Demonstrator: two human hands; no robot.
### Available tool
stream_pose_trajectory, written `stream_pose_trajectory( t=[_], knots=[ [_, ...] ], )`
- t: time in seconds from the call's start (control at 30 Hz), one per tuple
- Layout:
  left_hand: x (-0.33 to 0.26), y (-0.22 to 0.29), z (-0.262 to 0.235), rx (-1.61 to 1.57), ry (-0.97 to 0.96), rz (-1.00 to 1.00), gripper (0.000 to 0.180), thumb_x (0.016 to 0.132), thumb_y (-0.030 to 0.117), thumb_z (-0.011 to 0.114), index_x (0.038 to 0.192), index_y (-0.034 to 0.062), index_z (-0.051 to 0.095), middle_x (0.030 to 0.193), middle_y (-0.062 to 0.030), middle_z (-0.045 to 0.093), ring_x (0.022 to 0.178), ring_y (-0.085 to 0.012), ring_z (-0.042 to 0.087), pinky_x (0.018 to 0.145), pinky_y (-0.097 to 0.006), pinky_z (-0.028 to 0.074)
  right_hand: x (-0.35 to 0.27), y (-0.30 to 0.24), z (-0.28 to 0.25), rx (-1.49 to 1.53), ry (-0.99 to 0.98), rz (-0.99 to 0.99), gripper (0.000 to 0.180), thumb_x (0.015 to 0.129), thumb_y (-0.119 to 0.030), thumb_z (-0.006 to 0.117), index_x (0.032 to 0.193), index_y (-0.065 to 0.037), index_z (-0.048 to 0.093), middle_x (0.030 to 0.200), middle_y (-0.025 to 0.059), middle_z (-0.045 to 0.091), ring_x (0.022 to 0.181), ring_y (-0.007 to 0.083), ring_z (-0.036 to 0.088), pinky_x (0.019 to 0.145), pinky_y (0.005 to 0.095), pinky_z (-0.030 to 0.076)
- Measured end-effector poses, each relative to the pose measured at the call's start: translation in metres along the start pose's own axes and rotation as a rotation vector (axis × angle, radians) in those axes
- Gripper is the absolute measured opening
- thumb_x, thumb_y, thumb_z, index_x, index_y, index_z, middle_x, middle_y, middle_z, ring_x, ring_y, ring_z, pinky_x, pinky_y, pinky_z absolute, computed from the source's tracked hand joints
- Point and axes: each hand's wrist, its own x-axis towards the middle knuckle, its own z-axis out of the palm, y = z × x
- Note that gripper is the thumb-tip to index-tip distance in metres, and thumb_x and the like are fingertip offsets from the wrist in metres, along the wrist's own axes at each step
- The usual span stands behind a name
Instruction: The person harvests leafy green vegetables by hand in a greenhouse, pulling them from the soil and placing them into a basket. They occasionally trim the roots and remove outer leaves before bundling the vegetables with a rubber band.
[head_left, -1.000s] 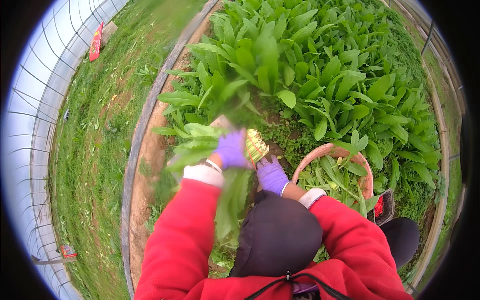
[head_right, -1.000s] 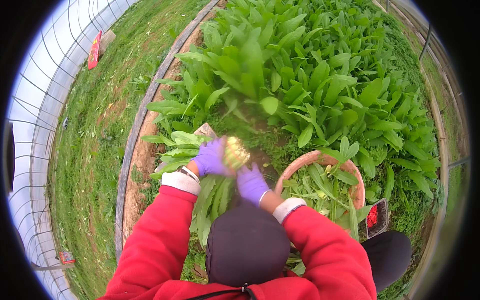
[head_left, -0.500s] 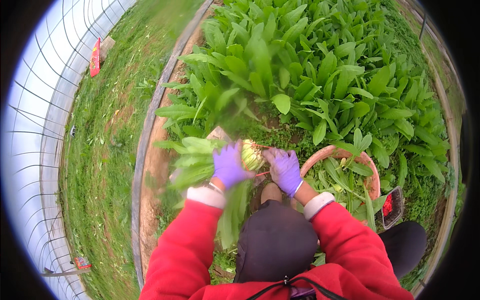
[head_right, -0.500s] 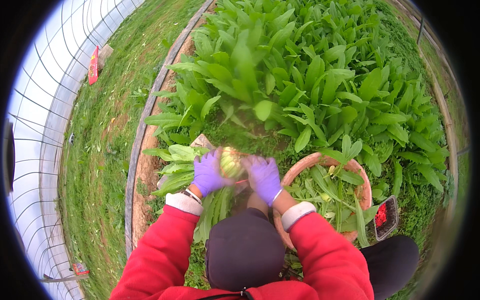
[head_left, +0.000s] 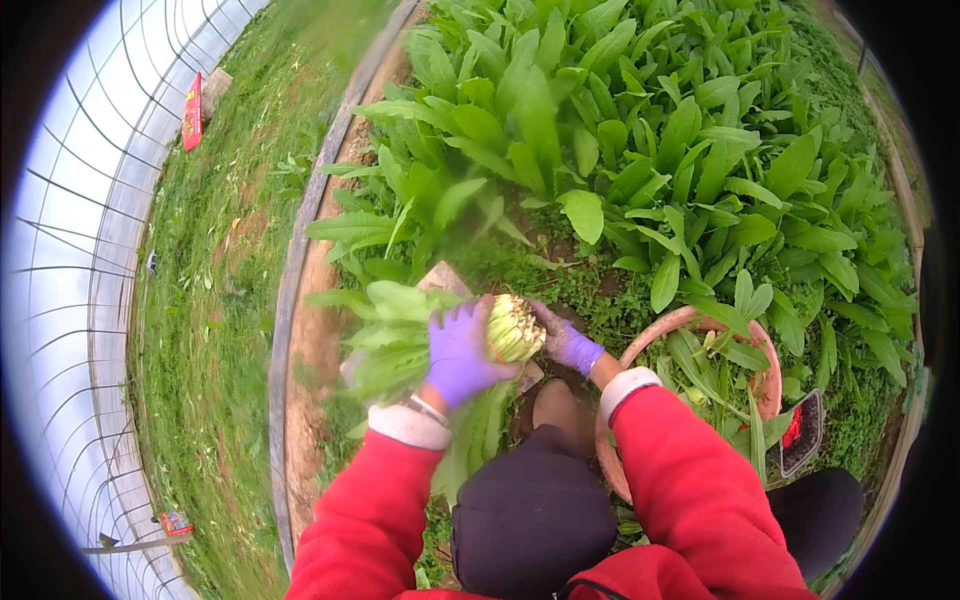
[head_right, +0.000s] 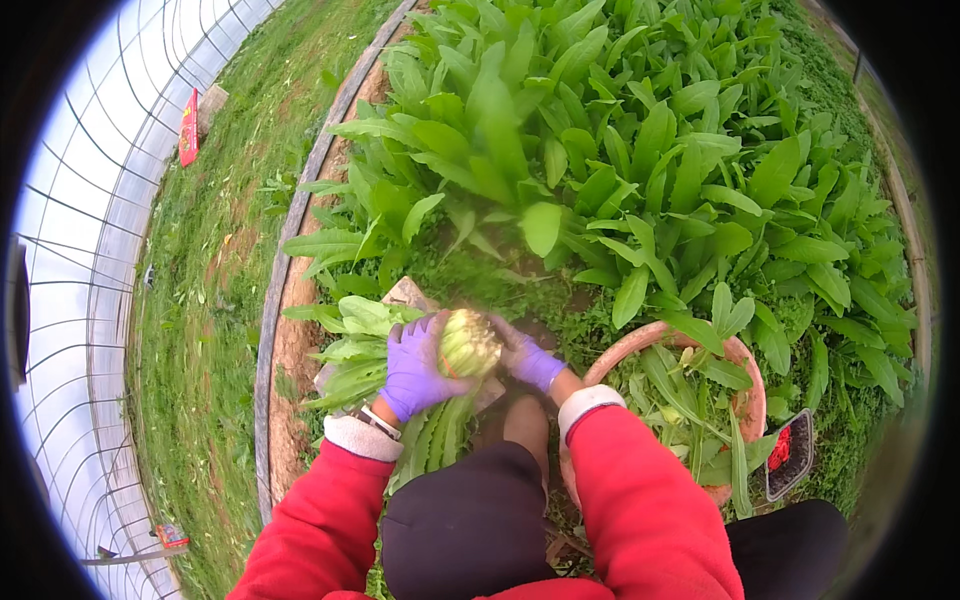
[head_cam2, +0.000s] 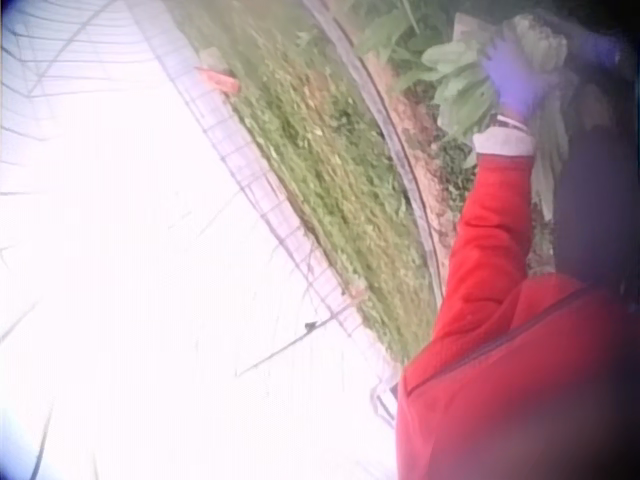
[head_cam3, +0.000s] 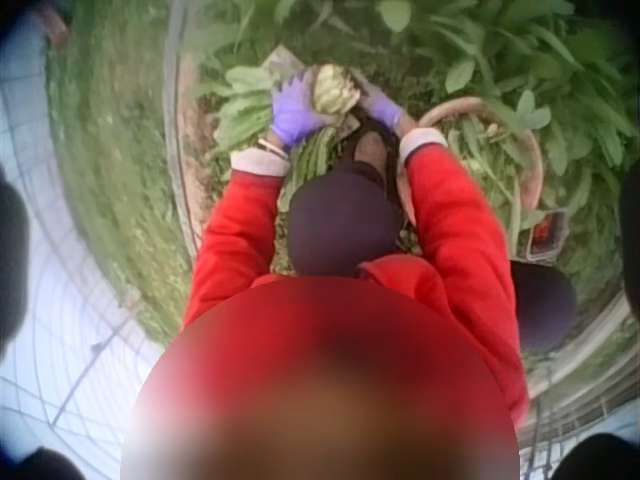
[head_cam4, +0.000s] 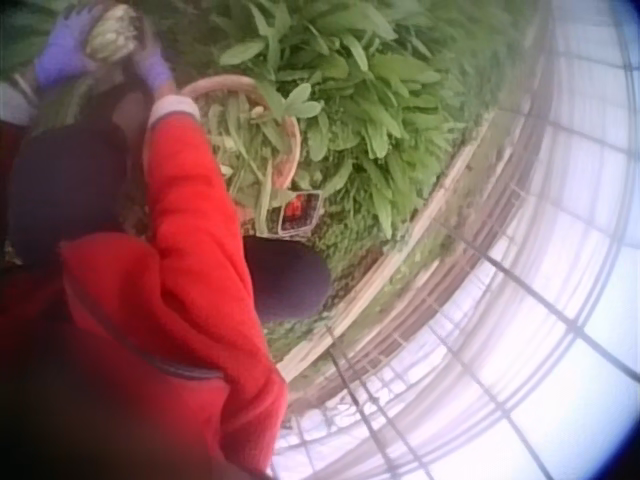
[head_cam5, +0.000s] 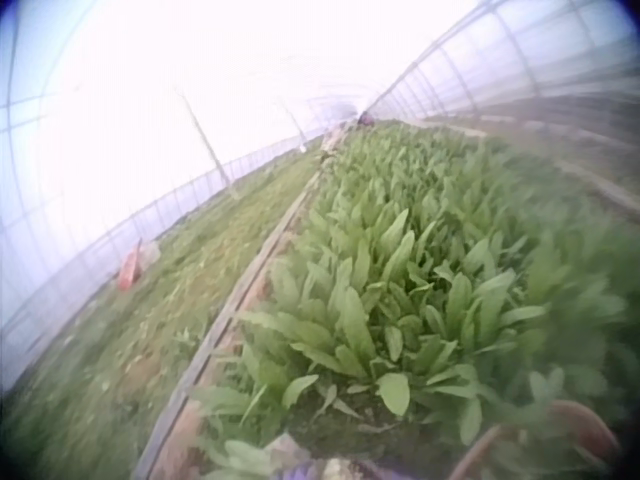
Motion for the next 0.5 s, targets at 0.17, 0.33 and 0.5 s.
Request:
stream_pose_trajectory(
  t=[0.17, 0.33, 0.5],
  knots=[
    [0.004, -0.001, -0.003, -0.036, -0.064, -0.011, 0.102, 0.057, 0.05, 0.082, 0.139, 0.0045, 0.043, 0.127, -0.0175, 0.054, 0.123, -0.0334, 0.049, 0.112, -0.054, 0.024, -0.008, 0.018, 0.021, 0.101, 0.012, 0.066, 0.058, 0.091, 0.0, 0.063, 0.146, -0.009, 0.044, 0.133, 0.0059, 0.06, 0.119, 0.0154, 0.055, 0.102, 0.031, 0.046],
    [0.018, -0.007, -0.013, -0.078, -0.051, 0.056, 0.101, 0.056, 0.048, 0.082, 0.138, 0.0042, 0.043, 0.126, -0.0179, 0.055, 0.121, -0.0346, 0.05, 0.109, -0.054, 0.028, -0.004, -0.005, 0.033, 0.199, 0.229, 0.141, 0.043, 0.09, 0.002, 0.063, 0.132, -0.004, 0.058, 0.125, 0.0046, 0.066, 0.111, 0.0127, 0.06, 0.097, 0.0299, 0.049],
    [0.062, -0.019, -0.021, -0.217, 0.055, 0.222, 0.094, 0.057, 0.049, 0.083, 0.133, 0.0043, 0.048, 0.118, -0.0194, 0.059, 0.114, -0.0369, 0.056, 0.102, -0.047, 0.04, 0.015, -0.037, 0.025, 0.561, 0.288, -0.2, 0.037, 0.092, 0.006, 0.054, 0.126, -0.007, 0.063, 0.116, 0.0071, 0.07, 0.099, 0.0158, 0.067, 0.086, 0.0314, 0.056]
  ],
)
